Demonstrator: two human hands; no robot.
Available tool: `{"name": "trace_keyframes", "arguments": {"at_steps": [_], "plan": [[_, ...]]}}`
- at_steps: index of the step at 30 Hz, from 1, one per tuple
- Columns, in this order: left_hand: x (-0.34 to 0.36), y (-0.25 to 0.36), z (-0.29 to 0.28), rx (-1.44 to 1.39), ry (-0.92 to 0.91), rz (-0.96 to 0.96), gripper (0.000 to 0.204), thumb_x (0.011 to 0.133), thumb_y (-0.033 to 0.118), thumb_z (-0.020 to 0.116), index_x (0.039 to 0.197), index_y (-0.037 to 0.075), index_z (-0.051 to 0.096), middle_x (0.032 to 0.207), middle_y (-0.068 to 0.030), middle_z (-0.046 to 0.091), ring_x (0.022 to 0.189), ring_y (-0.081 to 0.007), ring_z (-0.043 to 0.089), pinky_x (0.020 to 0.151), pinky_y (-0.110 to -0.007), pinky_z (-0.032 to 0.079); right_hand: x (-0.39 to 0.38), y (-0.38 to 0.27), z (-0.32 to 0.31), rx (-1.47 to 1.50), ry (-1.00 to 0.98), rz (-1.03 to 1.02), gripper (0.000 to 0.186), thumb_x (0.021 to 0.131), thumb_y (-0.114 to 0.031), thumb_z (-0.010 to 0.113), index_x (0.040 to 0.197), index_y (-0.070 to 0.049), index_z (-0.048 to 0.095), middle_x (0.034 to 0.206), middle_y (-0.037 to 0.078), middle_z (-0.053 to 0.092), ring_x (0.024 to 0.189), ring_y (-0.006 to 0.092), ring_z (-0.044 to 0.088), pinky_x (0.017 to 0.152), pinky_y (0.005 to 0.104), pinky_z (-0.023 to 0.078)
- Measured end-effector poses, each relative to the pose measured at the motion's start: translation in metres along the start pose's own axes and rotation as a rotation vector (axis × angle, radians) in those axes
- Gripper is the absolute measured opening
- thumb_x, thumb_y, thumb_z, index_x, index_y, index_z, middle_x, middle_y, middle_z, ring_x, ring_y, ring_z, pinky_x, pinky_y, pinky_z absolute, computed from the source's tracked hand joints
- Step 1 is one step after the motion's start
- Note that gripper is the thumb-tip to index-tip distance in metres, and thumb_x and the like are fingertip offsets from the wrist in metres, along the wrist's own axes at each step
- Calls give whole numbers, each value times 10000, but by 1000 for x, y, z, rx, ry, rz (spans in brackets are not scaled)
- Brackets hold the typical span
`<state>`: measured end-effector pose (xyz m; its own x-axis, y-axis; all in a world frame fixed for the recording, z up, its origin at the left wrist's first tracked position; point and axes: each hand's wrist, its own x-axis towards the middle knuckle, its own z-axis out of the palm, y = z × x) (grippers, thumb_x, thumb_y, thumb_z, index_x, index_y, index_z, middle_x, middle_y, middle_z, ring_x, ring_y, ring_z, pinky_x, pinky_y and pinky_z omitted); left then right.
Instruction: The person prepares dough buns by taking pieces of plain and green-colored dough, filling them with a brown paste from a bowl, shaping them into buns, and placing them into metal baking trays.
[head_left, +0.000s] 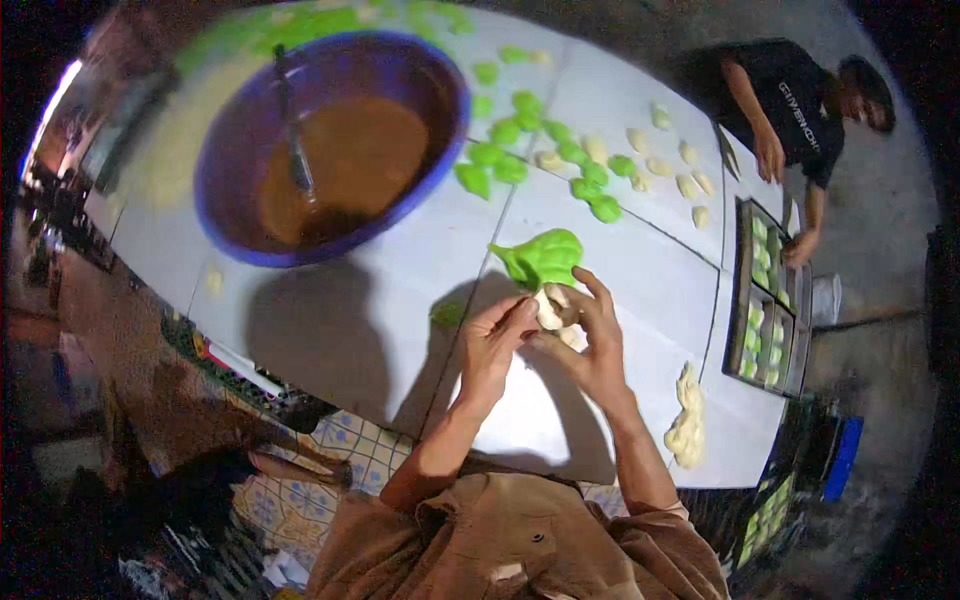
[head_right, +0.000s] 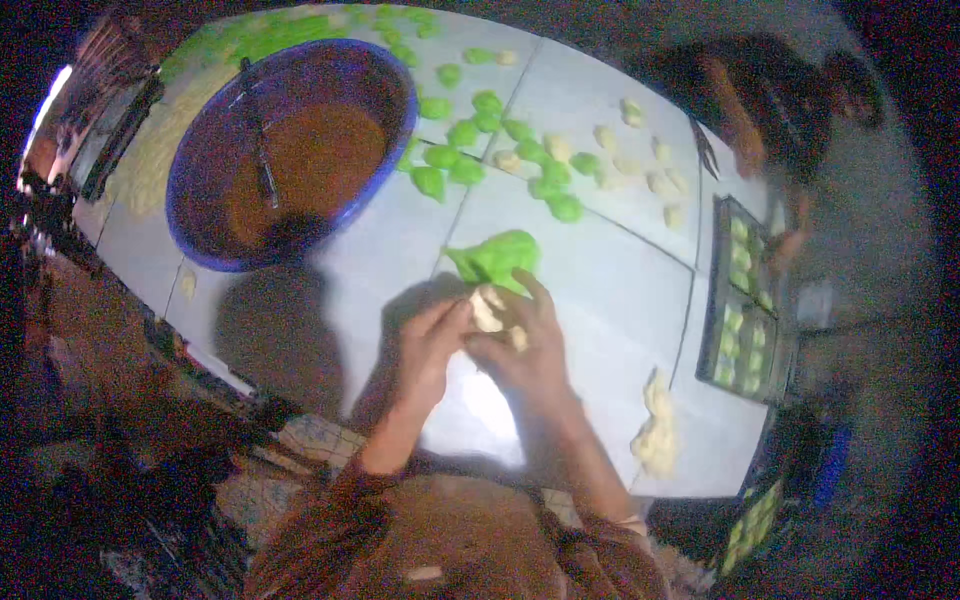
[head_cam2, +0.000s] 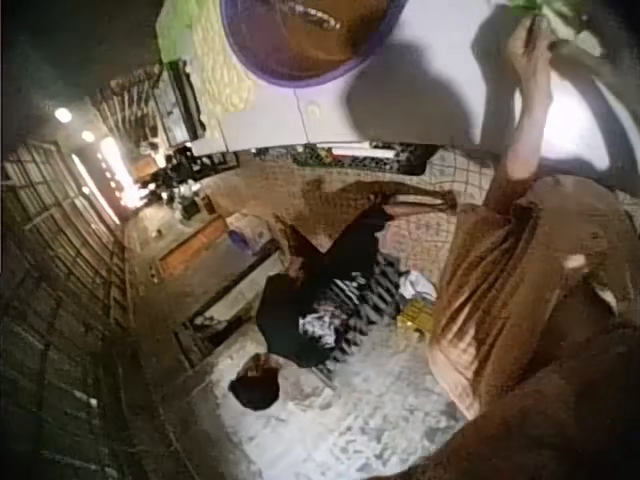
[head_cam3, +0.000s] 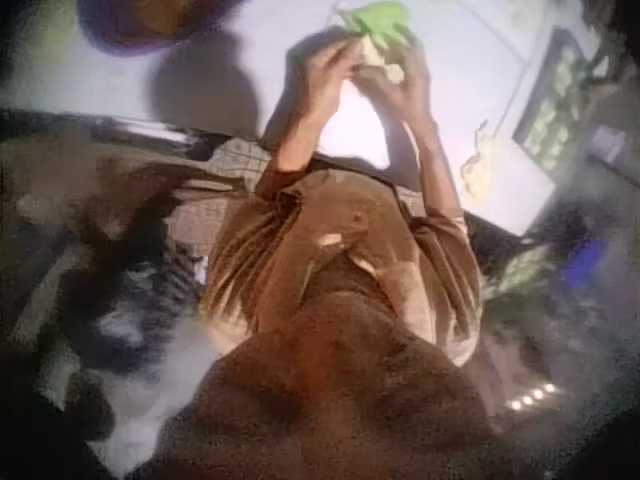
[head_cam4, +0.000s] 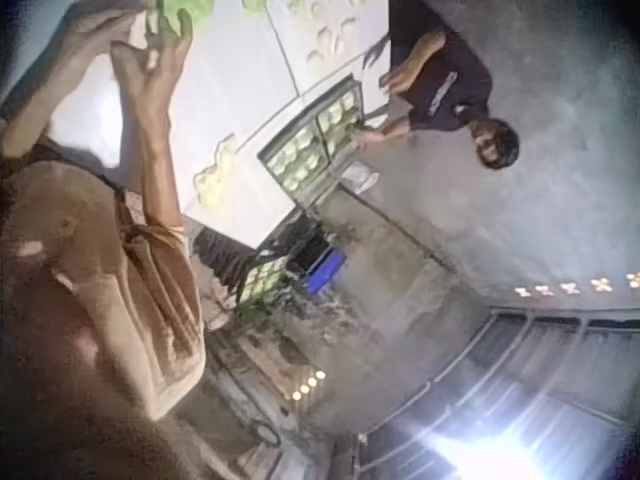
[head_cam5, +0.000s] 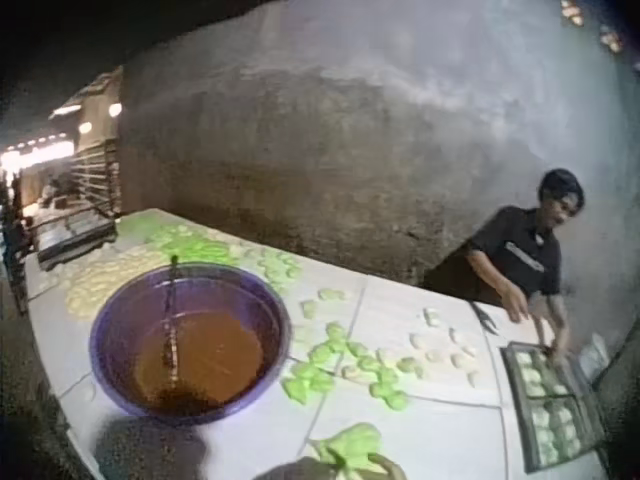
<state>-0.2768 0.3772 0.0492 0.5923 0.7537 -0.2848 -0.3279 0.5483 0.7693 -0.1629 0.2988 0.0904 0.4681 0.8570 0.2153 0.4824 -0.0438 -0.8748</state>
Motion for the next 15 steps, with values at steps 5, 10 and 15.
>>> {"name": "trace_keyframes", "arguments": {"at_steps": [5, 10, 15], "plan": [[-6, -29, 39, 125, -45, 38, 340, 922, 193, 664, 1207, 9, 636, 1003, -53, 677, 877, -84, 614, 764, -234, 505, -31, 38, -15, -194, 267, -29, 329, 746, -47, 762, 1059, -62, 660, 1078, 157, 596, 910, 291, 635, 742, 341, 545], [3, -24, 57, 298, -151, -126, 332, 900, 170, 688, 1167, -22, 643, 999, -57, 674, 867, -87, 620, 762, -226, 520, -49, 46, -32, 228, 191, 295, 273, 782, -64, 726, 1043, -25, 657, 993, 125, 633, 878, 227, 634, 765, 307, 526], [10, -33, 60, 306, -169, -131, 329, 897, 201, 695, 1143, -14, 654, 962, -64, 686, 835, -92, 636, 695, -245, 551, -60, 25, -63, 294, 32, 337, 353, 854, -158, 659, 1152, 30, 636, 1096, 107, 594, 1007, 183, 579, 823, 305, 501]]}}
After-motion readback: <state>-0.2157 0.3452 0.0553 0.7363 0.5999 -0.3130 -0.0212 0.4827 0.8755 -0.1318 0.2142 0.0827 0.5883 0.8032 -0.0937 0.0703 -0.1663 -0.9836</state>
